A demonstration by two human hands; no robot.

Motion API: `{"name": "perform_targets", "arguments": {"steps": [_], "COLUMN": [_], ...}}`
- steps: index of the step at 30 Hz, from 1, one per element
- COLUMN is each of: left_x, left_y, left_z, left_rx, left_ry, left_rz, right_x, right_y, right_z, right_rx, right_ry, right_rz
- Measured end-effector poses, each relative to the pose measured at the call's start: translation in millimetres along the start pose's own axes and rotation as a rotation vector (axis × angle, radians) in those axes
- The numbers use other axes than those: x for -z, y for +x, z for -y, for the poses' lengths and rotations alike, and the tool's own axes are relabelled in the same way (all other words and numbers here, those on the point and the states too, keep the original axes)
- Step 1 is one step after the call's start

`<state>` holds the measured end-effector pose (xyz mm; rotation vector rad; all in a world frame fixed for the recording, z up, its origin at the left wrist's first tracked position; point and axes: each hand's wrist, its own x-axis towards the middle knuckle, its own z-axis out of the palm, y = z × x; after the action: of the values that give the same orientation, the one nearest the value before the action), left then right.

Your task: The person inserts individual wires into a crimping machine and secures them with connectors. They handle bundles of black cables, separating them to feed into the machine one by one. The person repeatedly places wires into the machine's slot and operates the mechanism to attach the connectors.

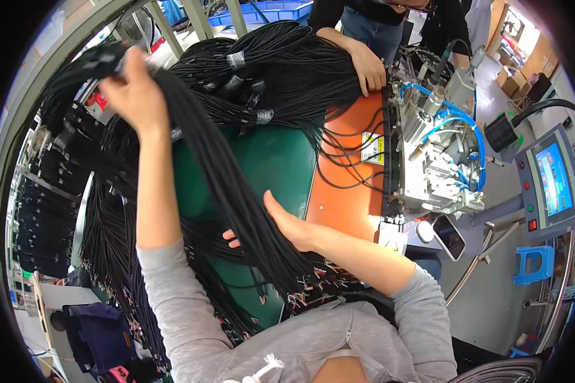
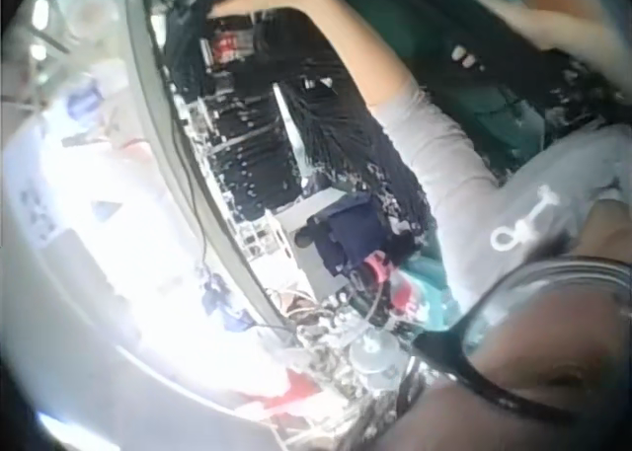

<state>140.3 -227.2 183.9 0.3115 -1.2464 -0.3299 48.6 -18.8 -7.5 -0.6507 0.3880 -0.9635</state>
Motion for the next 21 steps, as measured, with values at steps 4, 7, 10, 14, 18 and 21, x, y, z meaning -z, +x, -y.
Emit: {"name": "perform_targets", "arguments": {"steps": [4, 7, 10, 14, 18, 21], "left_x": [-29.3, 7.1, 42.8, 133.3, 229.5, 286.8], "left_y": [-4.3, 9.1, -21.3, -32.0, -57.0, -77.2], "left_z": [86.5, 125.8, 134.8, 114.9, 100.5, 109.8], "left_rx": [0.08, 0.298, 0.21, -0.25, -0.087, 0.239], "left_ry": [0.443, 0.936, 0.725, 1.087, 1.516, 1.564], "left_rz": [0.197, 1.013, 0.838, 0.819, 0.731, 0.634], "right_x": [-2.4, 2.1, 52.8, 62.2, 60.5, 55.3], "right_y": [-17.3, -23.6, -40.5, -46.3, -44.5, -43.5], "right_z": [23.2, 55.0, 68.7, 70.2, 68.1, 66.7], "right_rx": [0.139, 0.061, 0.147, 0.227, 0.272, 0.296], "right_ry": [-0.111, 0.056, 0.003, 0.021, -0.012, -0.017], "right_rz": [-0.152, -0.471, -0.536, -0.456, -0.445, -0.428]}}
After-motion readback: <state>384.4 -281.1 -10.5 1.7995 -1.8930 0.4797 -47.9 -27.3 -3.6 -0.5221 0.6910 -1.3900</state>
